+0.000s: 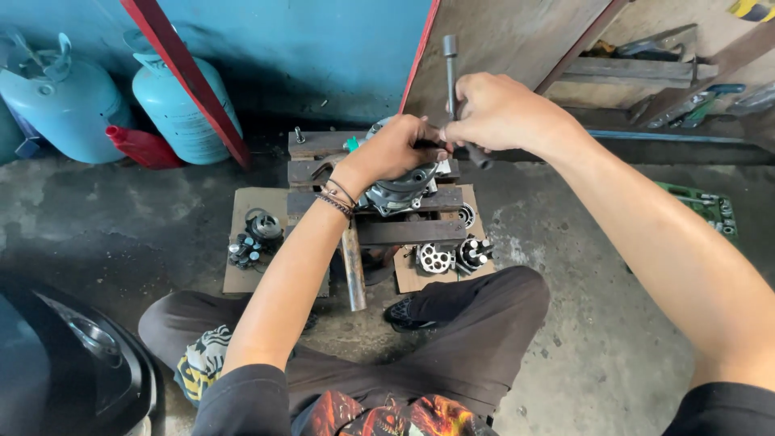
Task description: Repairing an automotive AC compressor using a T-handle socket wrench
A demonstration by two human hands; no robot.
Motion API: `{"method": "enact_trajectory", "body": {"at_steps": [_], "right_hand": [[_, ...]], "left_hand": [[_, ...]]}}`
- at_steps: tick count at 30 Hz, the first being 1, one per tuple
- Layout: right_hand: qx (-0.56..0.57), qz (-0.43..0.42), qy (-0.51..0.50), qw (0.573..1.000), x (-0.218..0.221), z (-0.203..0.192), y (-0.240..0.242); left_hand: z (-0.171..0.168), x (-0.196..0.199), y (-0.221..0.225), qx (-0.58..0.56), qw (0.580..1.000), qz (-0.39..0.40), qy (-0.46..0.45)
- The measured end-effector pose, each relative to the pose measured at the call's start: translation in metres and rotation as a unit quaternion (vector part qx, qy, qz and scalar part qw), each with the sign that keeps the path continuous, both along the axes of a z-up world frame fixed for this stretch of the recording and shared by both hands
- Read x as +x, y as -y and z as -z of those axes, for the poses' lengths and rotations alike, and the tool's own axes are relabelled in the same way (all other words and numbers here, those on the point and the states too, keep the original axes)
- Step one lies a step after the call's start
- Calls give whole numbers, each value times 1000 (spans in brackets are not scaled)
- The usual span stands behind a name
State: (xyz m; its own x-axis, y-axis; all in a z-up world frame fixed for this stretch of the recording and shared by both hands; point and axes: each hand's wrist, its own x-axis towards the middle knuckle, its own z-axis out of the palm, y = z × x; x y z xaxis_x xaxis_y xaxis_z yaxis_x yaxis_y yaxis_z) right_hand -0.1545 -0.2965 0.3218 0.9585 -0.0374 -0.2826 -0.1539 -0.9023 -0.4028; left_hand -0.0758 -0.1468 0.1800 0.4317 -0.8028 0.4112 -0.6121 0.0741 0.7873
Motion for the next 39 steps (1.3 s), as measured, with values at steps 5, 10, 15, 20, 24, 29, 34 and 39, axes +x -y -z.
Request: {"method": "enact_trajectory", "body": {"at_steps": [5, 10, 15, 20, 24, 29, 34, 39], "right_hand": [[-68, -86, -6, 994, -1, -16, -3], [-157, -226, 90, 957, 5, -15, 0], [-332, -382, 233, 830, 11, 8, 4], [-216, -340, 232, 885, -4, -12, 8], [-201, -135, 340, 909, -13, -18, 12], [-219, 6, 20, 975, -2, -11, -5], [-135, -54, -34, 989, 7, 0, 6], [-325, -251, 75, 909, 17, -3, -1]], "left_hand": [[-9, -7, -5, 22, 999, -28, -10], [-6, -7, -6, 7, 997, -20, -80], [-9, -7, -6, 64, 997, -45, -27], [-4, -5, -6, 30, 999, -33, 6], [-4, -4, -5, 5, 999, -23, 35], [10, 5, -1, 41, 999, -31, 2], [-6, -3, -5, 43, 999, -21, -22], [-6, -3, -5, 39, 999, -16, -20]]}}
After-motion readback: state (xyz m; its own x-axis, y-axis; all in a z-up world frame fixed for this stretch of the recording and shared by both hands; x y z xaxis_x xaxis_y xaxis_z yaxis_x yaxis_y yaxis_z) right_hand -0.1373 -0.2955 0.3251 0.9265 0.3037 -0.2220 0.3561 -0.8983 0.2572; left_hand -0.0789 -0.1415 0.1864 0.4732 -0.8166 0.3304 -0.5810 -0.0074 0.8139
